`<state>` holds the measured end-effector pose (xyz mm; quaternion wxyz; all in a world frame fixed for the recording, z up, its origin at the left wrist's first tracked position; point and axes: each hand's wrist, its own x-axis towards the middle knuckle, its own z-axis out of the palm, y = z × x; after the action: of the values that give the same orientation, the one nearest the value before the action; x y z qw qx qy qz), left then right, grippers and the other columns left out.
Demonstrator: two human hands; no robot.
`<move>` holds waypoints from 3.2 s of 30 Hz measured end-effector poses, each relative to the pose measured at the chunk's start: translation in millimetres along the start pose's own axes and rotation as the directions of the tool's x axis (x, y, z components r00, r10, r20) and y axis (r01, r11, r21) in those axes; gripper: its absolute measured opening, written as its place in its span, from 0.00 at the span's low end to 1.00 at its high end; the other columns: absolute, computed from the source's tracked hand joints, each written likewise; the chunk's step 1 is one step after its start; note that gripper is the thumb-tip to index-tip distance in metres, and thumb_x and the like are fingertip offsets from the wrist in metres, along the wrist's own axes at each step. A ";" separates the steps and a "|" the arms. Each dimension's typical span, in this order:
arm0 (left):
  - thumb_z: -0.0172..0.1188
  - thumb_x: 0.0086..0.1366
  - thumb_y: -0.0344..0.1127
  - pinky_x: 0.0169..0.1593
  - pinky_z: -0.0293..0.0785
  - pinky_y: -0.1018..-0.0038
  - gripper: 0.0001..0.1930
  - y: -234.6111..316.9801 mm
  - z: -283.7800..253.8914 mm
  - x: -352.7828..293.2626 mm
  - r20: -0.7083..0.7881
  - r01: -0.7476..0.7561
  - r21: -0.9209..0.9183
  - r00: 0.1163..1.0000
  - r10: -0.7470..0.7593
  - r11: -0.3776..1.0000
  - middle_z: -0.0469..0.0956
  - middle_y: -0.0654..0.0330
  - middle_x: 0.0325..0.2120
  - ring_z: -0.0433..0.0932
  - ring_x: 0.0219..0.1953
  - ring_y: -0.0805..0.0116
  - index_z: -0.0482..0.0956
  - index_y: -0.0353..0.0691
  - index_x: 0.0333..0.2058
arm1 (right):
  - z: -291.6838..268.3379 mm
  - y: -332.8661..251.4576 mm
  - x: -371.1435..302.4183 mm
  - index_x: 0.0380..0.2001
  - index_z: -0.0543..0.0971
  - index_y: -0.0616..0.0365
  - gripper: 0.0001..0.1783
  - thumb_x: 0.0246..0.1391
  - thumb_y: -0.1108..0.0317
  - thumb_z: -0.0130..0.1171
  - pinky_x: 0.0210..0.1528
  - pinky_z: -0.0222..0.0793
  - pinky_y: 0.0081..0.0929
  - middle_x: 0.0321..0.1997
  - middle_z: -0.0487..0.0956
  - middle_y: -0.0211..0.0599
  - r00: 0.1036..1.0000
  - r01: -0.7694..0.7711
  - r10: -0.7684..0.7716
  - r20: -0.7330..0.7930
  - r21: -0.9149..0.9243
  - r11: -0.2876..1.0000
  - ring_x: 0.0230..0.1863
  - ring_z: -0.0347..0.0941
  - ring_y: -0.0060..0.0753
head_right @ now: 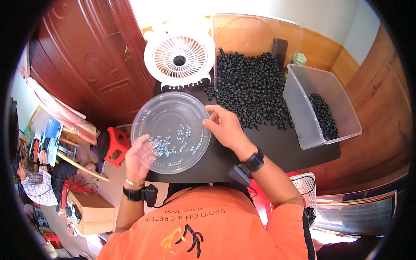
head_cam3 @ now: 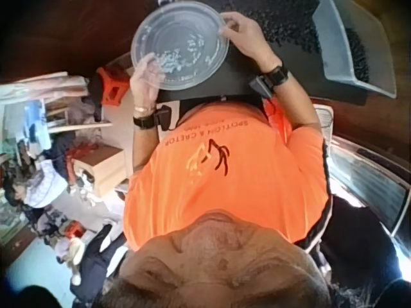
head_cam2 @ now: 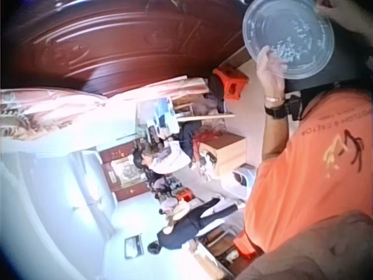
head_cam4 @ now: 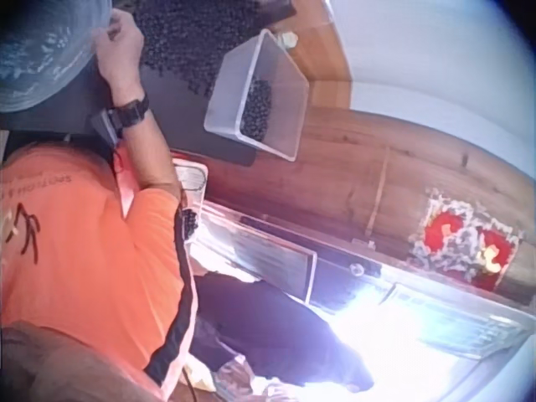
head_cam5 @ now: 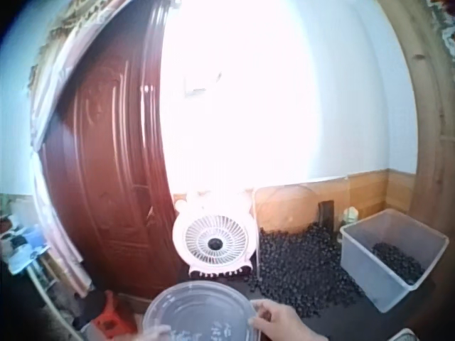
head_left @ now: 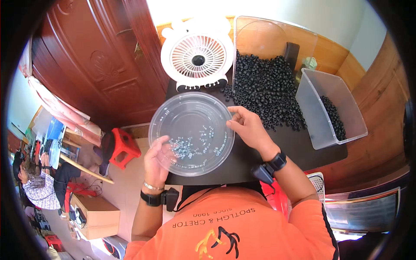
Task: Sorting small plastic rings and inserting small blue components into them.
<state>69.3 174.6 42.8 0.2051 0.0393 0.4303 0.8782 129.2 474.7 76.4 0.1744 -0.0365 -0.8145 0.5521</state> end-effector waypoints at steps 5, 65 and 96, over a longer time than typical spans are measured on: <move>0.50 0.67 0.39 0.39 0.76 0.64 0.18 -5.4 -12.0 1.3 -0.009 0.079 -0.045 0.997 -0.080 0.996 0.80 0.49 0.38 0.80 0.36 0.55 0.70 0.36 0.51 | 3.2 17.8 3.0 0.51 0.77 0.63 0.23 0.51 0.67 0.64 0.34 0.73 0.26 0.29 0.80 0.36 0.999 -0.020 0.024 0.042 -0.110 0.994 0.27 0.75 0.27; 0.35 0.74 0.56 0.31 0.71 0.72 0.28 -13.5 10.7 6.0 -0.093 0.093 -0.147 0.990 -0.108 0.985 0.79 0.43 0.34 0.75 0.28 0.62 0.66 0.34 0.51 | 47.1 -60.8 26.2 0.37 0.81 0.55 0.12 0.47 0.68 0.62 0.50 0.70 0.37 0.42 0.78 0.36 0.452 0.810 -0.550 0.702 -0.064 0.583 0.46 0.72 0.43; 0.36 0.75 0.53 0.29 0.70 0.76 0.25 14.4 -33.4 42.1 -0.090 -0.014 0.073 0.996 0.021 0.997 0.81 0.46 0.31 0.76 0.26 0.65 0.69 0.34 0.49 | 81.7 -5.2 37.9 0.29 0.78 0.57 0.06 0.50 0.67 0.57 0.45 0.72 0.37 0.31 0.78 0.40 0.696 0.699 -0.366 0.618 -0.466 0.543 0.38 0.75 0.43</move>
<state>18.0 158.7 28.4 0.1761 0.0107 0.4701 0.8648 67.9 409.7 63.5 0.1199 0.2897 -0.9410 0.1278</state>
